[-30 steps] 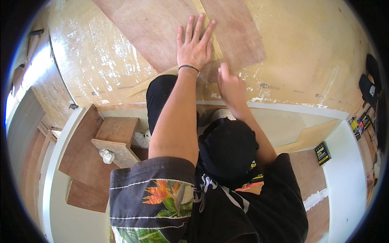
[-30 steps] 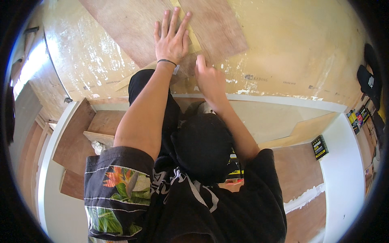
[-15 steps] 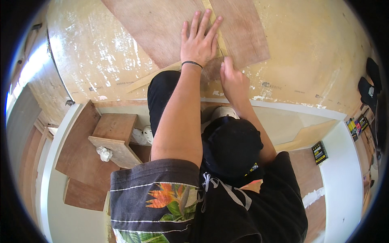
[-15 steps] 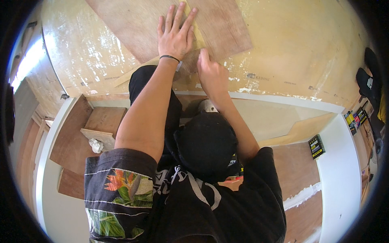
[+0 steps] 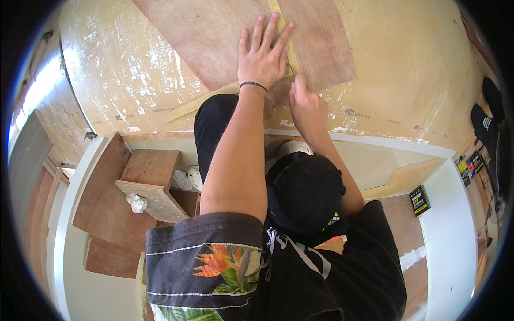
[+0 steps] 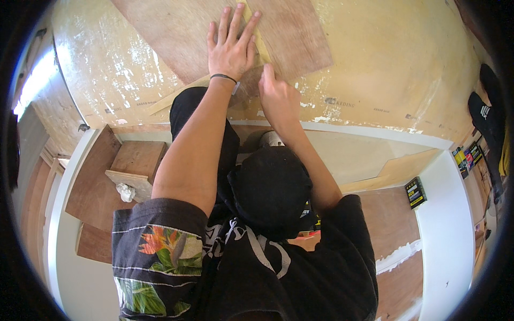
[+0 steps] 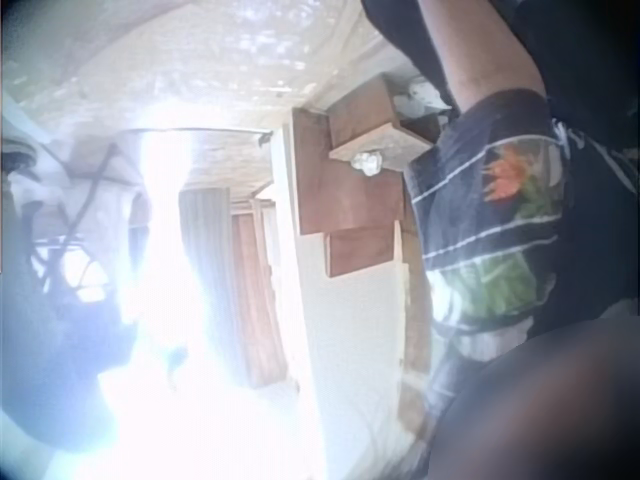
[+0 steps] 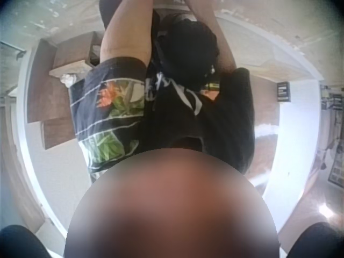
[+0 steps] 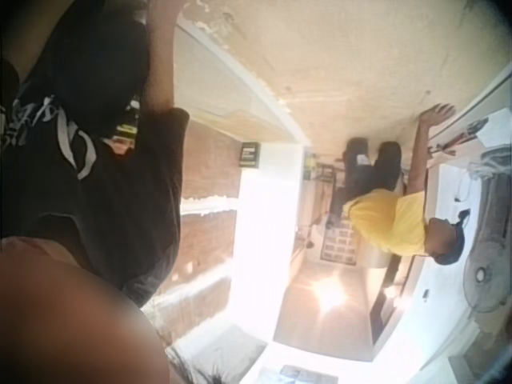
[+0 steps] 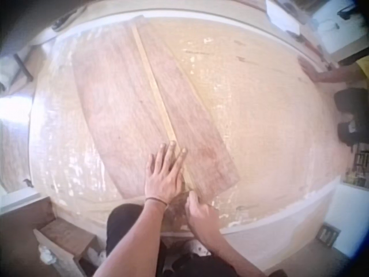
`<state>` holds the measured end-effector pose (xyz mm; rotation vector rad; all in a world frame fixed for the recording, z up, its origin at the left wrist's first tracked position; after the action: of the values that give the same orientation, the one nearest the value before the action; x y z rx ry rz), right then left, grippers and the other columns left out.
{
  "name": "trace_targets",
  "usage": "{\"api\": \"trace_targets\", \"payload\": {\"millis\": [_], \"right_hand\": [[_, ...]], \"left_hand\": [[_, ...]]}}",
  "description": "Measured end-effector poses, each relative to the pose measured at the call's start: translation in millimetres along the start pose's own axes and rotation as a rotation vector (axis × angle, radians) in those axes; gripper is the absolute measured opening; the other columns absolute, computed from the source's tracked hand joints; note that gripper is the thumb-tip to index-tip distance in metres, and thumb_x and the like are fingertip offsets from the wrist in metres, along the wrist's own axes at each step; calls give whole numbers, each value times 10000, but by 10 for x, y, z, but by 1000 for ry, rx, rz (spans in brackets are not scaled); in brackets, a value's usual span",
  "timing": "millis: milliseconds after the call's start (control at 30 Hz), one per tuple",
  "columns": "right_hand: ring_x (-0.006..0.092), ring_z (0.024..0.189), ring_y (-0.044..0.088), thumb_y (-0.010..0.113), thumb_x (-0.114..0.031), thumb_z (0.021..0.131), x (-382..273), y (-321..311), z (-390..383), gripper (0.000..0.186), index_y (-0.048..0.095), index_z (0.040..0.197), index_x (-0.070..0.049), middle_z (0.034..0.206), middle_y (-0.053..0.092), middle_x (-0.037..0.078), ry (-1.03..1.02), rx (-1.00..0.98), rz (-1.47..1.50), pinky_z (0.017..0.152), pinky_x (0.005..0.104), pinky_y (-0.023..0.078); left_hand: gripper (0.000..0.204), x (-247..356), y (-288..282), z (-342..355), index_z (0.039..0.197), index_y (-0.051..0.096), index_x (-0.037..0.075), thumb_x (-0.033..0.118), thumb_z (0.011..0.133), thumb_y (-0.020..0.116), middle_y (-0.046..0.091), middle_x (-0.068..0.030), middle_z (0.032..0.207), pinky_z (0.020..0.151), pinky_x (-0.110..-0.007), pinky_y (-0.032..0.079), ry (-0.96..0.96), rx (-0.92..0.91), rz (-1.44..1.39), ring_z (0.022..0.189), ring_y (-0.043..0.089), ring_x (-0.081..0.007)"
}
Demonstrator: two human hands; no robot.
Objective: The person kneels on the floor and uses a utility knife to cut a thin wooden strip along a larger plywood sheet. They repeatedly measure, align, and cut the strip, then place it on the sheet. Another person works nearby on the same floor area.
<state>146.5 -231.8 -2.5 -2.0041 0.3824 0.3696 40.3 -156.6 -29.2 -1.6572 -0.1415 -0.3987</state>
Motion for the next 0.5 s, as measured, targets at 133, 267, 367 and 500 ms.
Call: {"api": "trace_targets", "payload": {"millis": [133, 267, 367, 500], "right_hand": [[396, 605, 653, 583, -187, 956, 48, -77, 14, 178, 527, 1080, -73, 694, 662, 181, 44, 85, 98, 521, 495, 498], [385, 663, 661, 656, -222, 920, 209, -96, 57, 241, 586, 1079, -55, 752, 674, 181, 115, 210, 386, 580, 471, 500], [377, 695, 664, 685, -221, 895, 332, 22, 58, 220, 627, 1000, -36, 792, 677, 184, 213, 238, 496, 599, 460, 493], [113, 578, 586, 642, -154, 949, 225, 209, 10, 134, 641, 996, -29, 743, 629, 57, 190, 262, 656, 533, 303, 459]], "left_hand": [[594, -2, -9, 1, 1510, 404, 393, 315, 939, 546, 300, 23, 1626, 1195, -544, 221, -1, 4, -7, 1494, 273, -249], [591, -14, 5, -7, 1494, 434, 292, 277, 915, 551, 309, 23, 1622, 1192, -535, 223, -8, -3, 13, 1493, 279, -244], [557, -18, 5, -18, 1456, 465, 197, 252, 907, 548, 320, 11, 1614, 1190, -525, 227, -2, 20, 27, 1489, 287, -241], [390, -9, -149, -60, 1299, 556, 125, 242, 927, 541, 412, -39, 1523, 1146, -496, 288, 10, 209, -38, 1418, 375, -240]]}}
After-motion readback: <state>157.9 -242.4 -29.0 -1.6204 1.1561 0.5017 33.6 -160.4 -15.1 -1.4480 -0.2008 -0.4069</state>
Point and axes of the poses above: each hand's wrist, its own z-axis towards the middle knuckle, its own y-axis out of the palm, x = y × z, the point moved 10 cm from there along z, towards the middle knuckle
